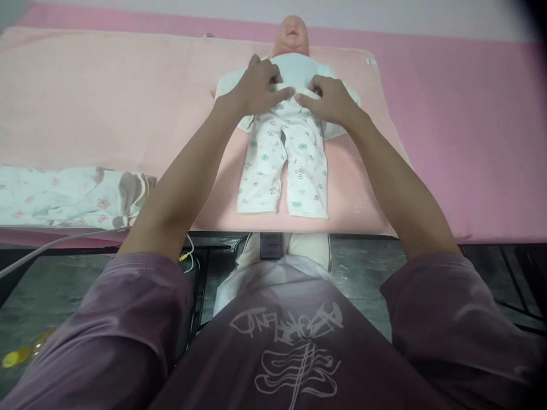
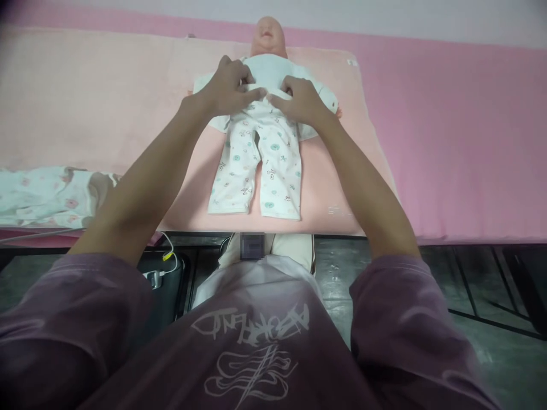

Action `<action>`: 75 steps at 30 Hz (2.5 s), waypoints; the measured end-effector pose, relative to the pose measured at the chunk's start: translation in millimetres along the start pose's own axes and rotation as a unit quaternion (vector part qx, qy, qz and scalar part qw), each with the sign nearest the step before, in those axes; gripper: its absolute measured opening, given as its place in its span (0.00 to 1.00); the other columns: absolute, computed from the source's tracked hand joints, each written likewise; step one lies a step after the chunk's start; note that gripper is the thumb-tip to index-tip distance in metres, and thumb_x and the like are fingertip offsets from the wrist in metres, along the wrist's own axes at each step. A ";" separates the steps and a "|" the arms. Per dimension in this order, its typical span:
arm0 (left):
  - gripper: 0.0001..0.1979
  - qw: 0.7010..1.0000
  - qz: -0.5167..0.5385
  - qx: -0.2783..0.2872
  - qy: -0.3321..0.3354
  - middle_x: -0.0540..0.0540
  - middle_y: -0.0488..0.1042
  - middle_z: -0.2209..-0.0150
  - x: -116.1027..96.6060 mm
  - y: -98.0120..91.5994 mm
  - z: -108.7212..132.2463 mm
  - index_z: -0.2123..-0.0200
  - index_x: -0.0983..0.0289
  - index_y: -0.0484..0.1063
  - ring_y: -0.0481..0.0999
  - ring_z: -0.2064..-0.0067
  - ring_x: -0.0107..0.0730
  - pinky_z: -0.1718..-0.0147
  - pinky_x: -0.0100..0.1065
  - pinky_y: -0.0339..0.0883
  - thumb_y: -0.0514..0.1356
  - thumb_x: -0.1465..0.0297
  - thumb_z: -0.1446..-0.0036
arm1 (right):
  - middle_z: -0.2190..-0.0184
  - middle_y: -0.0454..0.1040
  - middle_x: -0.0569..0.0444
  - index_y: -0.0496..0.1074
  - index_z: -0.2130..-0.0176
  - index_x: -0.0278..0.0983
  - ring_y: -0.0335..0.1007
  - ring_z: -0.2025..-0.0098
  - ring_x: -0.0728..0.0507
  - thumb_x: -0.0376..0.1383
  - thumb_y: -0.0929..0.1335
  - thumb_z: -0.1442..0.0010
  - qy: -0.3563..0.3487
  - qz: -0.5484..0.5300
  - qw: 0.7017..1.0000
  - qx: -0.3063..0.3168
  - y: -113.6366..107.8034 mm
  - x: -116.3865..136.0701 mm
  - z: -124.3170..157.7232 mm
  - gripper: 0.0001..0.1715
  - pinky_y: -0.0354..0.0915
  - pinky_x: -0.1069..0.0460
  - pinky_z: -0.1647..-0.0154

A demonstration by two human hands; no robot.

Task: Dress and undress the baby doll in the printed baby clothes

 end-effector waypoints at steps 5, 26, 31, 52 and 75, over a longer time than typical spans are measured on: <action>0.30 0.997 -0.049 0.054 0.021 0.60 0.72 0.54 -6.0 -6.8 57.1 0.59 0.57 0.74 0.60 0.44 0.52 0.42 0.54 0.60 0.62 0.35 0.38 | 0.62 0.69 0.48 0.65 0.64 0.47 0.62 0.49 0.28 0.66 0.75 0.40 -0.056 0.048 0.997 0.035 1.4 6.7 45.7 0.31 0.64 0.30 0.45; 0.37 0.993 0.008 0.116 -0.003 0.60 0.74 0.60 -35.6 -14.2 154.4 0.58 0.56 0.72 0.68 0.43 0.66 0.47 0.60 0.68 0.68 0.30 0.52 | 0.57 0.74 0.47 0.69 0.55 0.45 0.69 0.52 0.27 0.73 0.79 0.55 -0.024 0.001 0.993 0.113 21.2 28.9 120.3 0.46 0.66 0.39 0.57; 0.41 0.986 0.006 0.166 0.018 0.61 0.76 0.53 -38.7 -19.1 187.1 0.52 0.56 0.71 0.68 0.44 0.66 0.53 0.55 0.70 0.73 0.33 0.58 | 0.53 0.73 0.46 0.67 0.55 0.45 0.66 0.51 0.25 0.69 0.82 0.58 -0.069 0.052 0.985 0.152 20.7 41.9 156.9 0.47 0.65 0.37 0.55; 0.29 0.987 0.120 0.036 0.102 0.54 0.74 0.58 -144.7 -98.0 234.9 0.54 0.59 0.71 0.72 0.60 0.37 0.64 0.36 0.68 0.79 0.52 0.49 | 0.60 0.74 0.51 0.72 0.54 0.42 0.67 0.63 0.41 0.63 0.76 0.37 -0.083 -0.063 0.991 0.082 -69.4 112.5 229.0 0.31 0.62 0.48 0.64; 0.17 0.977 -0.016 -0.111 0.179 0.60 0.75 0.58 -225.8 -221.3 98.0 0.60 0.61 0.70 0.76 0.52 0.48 0.53 0.44 0.68 0.61 0.53 0.25 | 0.60 0.81 0.51 0.75 0.55 0.46 0.78 0.62 0.36 0.62 0.77 0.39 0.007 -0.028 0.994 -0.106 -208.0 163.1 167.9 0.28 0.70 0.48 0.70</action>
Point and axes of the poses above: each hand's wrist, its own z-axis away from the middle knuckle, its own y-axis out of the palm, x = y × z, the point moved 4 cm from there along -z, towards the middle knuckle
